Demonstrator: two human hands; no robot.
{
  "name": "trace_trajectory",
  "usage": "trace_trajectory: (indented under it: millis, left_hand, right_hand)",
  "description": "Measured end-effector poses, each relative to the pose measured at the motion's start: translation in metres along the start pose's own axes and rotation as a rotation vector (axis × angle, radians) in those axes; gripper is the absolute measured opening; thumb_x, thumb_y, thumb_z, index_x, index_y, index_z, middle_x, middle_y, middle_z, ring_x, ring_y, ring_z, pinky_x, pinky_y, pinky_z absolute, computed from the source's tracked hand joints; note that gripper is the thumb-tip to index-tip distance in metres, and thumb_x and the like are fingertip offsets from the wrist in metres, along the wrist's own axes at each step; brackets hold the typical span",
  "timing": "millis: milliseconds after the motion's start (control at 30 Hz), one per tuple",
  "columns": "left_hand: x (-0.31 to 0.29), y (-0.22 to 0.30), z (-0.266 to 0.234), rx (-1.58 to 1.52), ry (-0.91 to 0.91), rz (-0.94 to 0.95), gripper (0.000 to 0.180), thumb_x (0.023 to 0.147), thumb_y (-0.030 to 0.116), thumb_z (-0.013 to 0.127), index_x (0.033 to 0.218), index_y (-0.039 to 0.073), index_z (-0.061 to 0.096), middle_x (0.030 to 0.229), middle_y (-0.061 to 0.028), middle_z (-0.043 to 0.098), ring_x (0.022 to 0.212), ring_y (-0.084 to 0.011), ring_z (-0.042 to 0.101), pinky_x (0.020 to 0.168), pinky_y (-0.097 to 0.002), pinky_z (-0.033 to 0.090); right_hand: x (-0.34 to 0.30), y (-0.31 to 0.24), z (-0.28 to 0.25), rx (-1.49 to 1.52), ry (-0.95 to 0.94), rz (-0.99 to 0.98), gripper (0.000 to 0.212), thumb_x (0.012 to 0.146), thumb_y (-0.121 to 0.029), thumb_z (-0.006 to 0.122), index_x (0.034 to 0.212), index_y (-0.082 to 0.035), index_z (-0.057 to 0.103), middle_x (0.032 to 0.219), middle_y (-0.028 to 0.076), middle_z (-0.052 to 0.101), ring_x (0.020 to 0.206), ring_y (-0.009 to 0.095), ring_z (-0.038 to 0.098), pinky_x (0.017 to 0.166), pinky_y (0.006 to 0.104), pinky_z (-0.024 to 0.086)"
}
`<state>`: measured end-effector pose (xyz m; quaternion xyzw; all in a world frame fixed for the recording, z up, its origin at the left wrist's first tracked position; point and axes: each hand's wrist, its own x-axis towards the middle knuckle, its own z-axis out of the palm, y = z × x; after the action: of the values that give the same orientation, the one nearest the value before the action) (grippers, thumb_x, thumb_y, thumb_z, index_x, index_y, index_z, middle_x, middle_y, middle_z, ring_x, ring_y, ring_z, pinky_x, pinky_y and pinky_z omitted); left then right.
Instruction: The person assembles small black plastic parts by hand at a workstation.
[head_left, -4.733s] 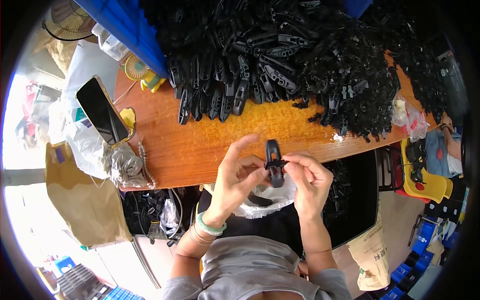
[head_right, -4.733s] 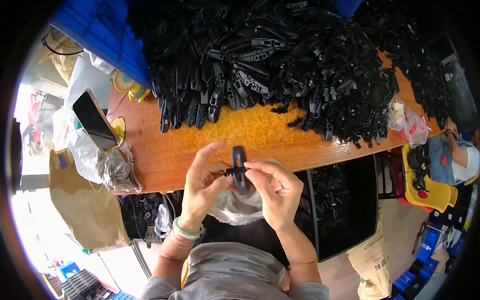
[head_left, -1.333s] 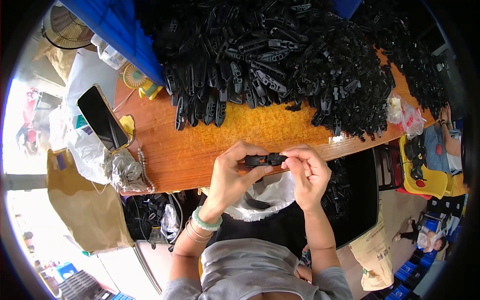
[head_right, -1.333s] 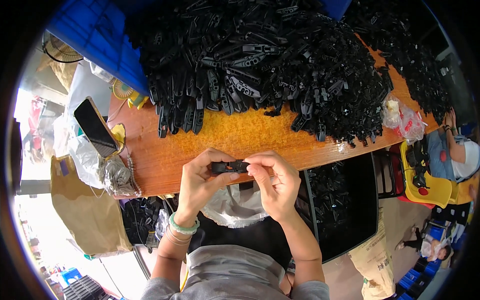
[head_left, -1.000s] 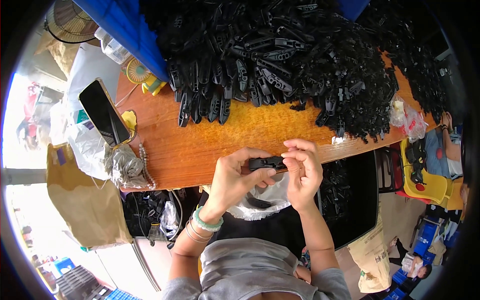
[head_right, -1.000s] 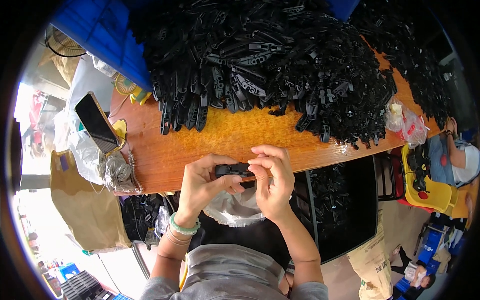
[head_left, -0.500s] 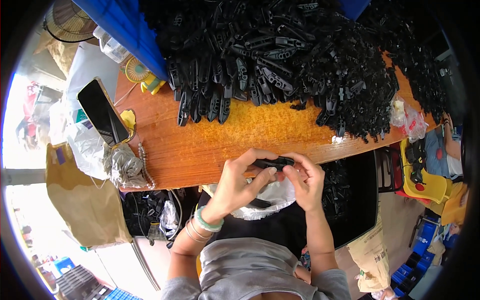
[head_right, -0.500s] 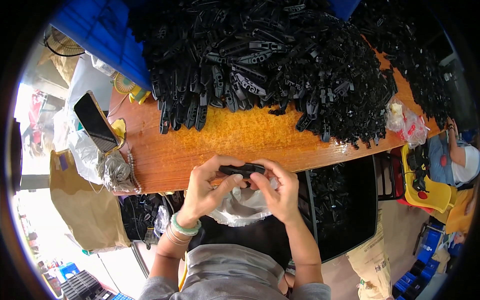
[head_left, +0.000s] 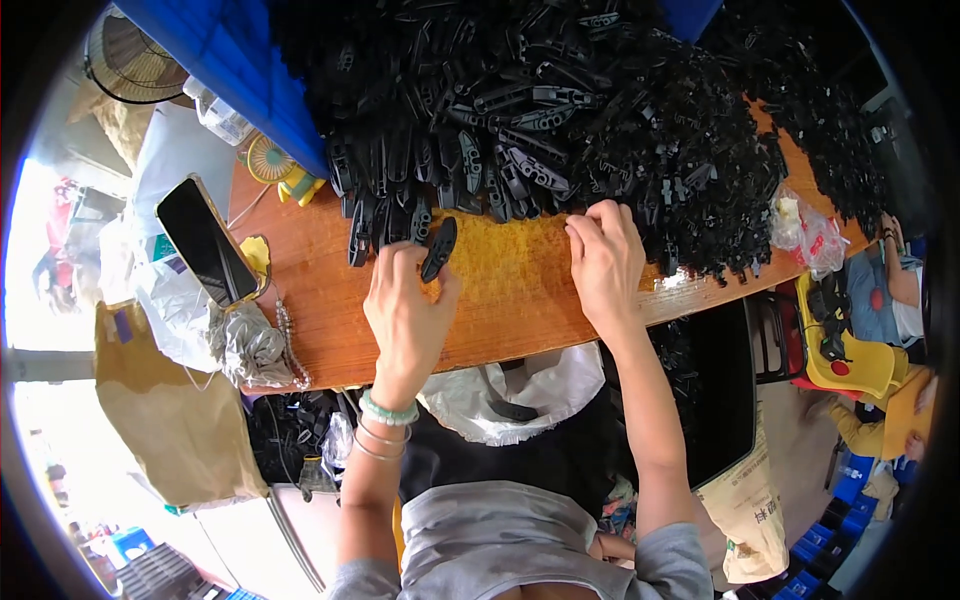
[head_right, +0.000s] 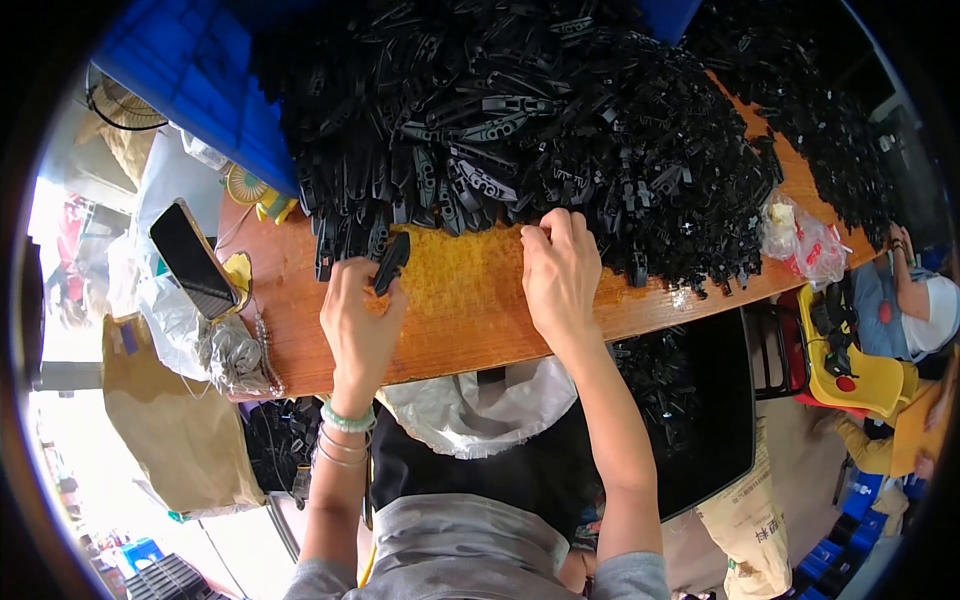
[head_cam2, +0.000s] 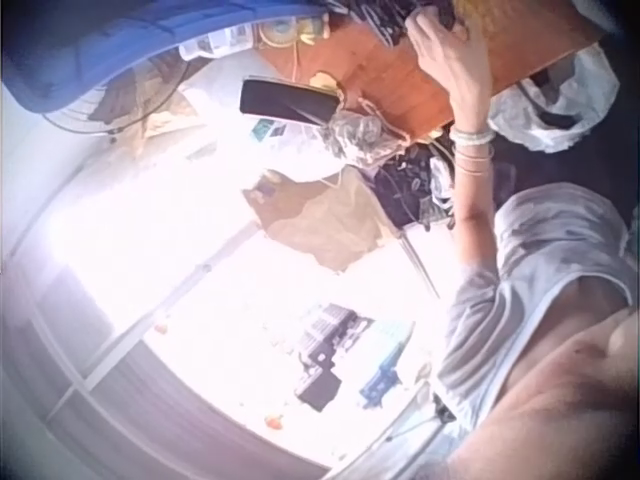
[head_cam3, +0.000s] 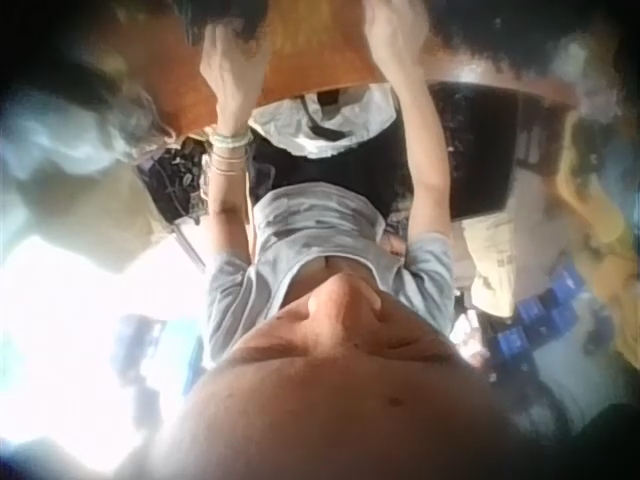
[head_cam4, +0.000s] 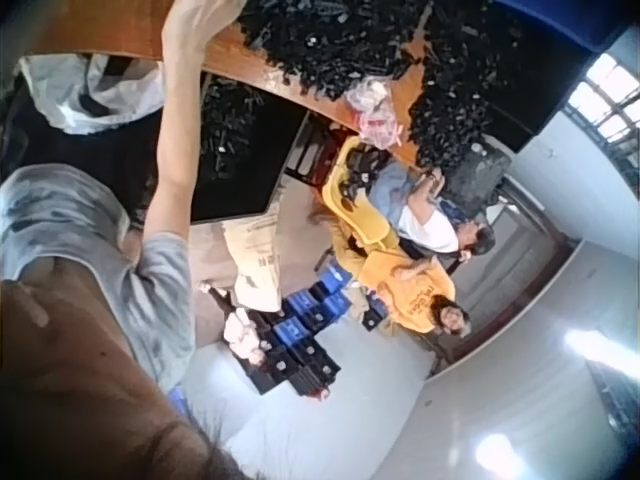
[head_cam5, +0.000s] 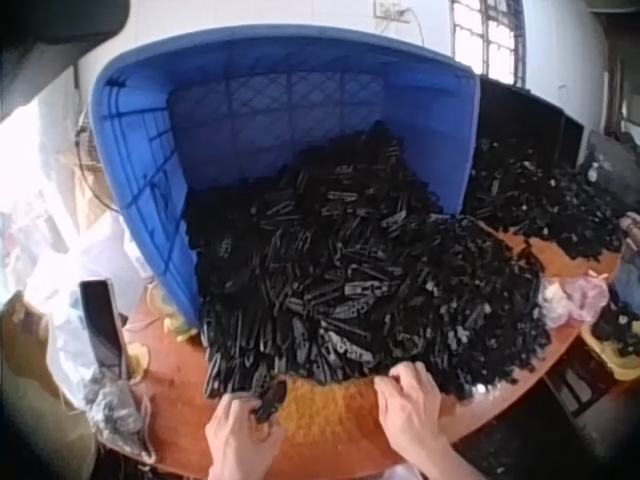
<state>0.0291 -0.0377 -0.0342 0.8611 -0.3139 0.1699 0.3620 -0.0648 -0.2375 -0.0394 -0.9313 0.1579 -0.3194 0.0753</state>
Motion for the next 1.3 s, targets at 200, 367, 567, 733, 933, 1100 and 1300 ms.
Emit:
trace_trajectory:
  millis: [200, 367, 567, 733, 933, 1100, 1300]
  left_hand:
    - [-0.014, 0.019, -0.025, -0.93, -0.191, -0.529, 0.021, 0.09, -0.002, 0.054, 0.11, -0.007, 0.057, 0.08, -0.0106, 0.065, 0.068, -0.0147, 0.066, 0.061, -0.0253, 0.053]
    - [-0.016, 0.035, -0.024, -1.177, -0.38, -0.605, 0.025, 0.089, -0.003, 0.058, 0.112, -0.01, 0.054, 0.089, -0.0151, 0.066, 0.075, -0.0192, 0.068, 0.07, -0.0288, 0.057]
    - [-0.024, 0.042, -0.028, -1.152, -0.497, -0.641, 0.03, 0.084, -0.008, 0.062, 0.112, -0.005, 0.055, 0.09, -0.0118, 0.065, 0.077, -0.0169, 0.068, 0.07, -0.0261, 0.057]
    - [-0.022, 0.051, -0.035, -1.137, -0.519, -0.593, 0.028, 0.084, -0.007, 0.062, 0.111, -0.005, 0.055, 0.089, -0.0111, 0.066, 0.077, -0.0164, 0.068, 0.07, -0.0248, 0.057]
    - [-0.019, 0.055, -0.044, -1.172, -0.558, -0.639, 0.027, 0.085, -0.005, 0.063, 0.11, -0.005, 0.054, 0.091, -0.0125, 0.066, 0.081, -0.0173, 0.069, 0.069, -0.0245, 0.056]
    - [-0.022, 0.055, -0.036, -1.222, -0.494, -0.664, 0.026, 0.085, -0.004, 0.063, 0.108, -0.005, 0.053, 0.089, -0.0113, 0.065, 0.08, -0.016, 0.068, 0.07, -0.0249, 0.055]
    - [-0.026, 0.058, -0.034, -1.039, -0.448, -0.585, 0.019, 0.082, -0.003, 0.065, 0.099, -0.004, 0.056, 0.083, -0.0079, 0.063, 0.067, -0.0109, 0.062, 0.065, -0.023, 0.052]
  right_hand:
    - [-0.019, -0.017, -0.021, 1.407, 0.024, 0.686, 0.008, 0.087, 0.001, 0.062, 0.095, 0.0, 0.064, 0.09, 0.004, 0.062, 0.066, 0.006, 0.053, 0.052, 0.018, 0.04]
    - [-0.029, -0.024, -0.036, 1.636, -0.055, 0.719, 0.018, 0.09, -0.001, 0.058, 0.107, 0.005, 0.063, 0.091, 0.01, 0.064, 0.069, 0.011, 0.059, 0.053, 0.0206, 0.045]
    - [-0.037, -0.038, -0.054, 1.504, -0.121, 0.678, 0.016, 0.086, 0.0, 0.063, 0.101, 0.004, 0.067, 0.098, 0.012, 0.065, 0.078, 0.015, 0.063, 0.067, 0.0249, 0.049]
    - [-0.04, -0.056, -0.057, 1.309, -0.062, 0.479, 0.016, 0.078, 0.0, 0.071, 0.094, -0.001, 0.073, 0.113, 0.009, 0.058, 0.093, 0.014, 0.052, 0.08, 0.0265, 0.04]
    - [-0.042, -0.06, -0.057, 0.971, -0.053, 0.409, 0.016, 0.076, -0.003, 0.072, 0.092, -0.005, 0.073, 0.111, 0.008, 0.06, 0.102, 0.016, 0.052, 0.079, 0.0291, 0.038]
    - [-0.042, -0.062, -0.065, 0.772, -0.041, 0.223, 0.017, 0.078, -0.004, 0.07, 0.095, -0.004, 0.072, 0.115, 0.011, 0.059, 0.103, 0.02, 0.054, 0.082, 0.032, 0.044]
    - [-0.054, -0.058, -0.063, 0.964, -0.327, 0.516, 0.03, 0.082, -0.01, 0.07, 0.109, 0.003, 0.065, 0.097, 0.013, 0.069, 0.089, 0.018, 0.065, 0.077, 0.0286, 0.049]
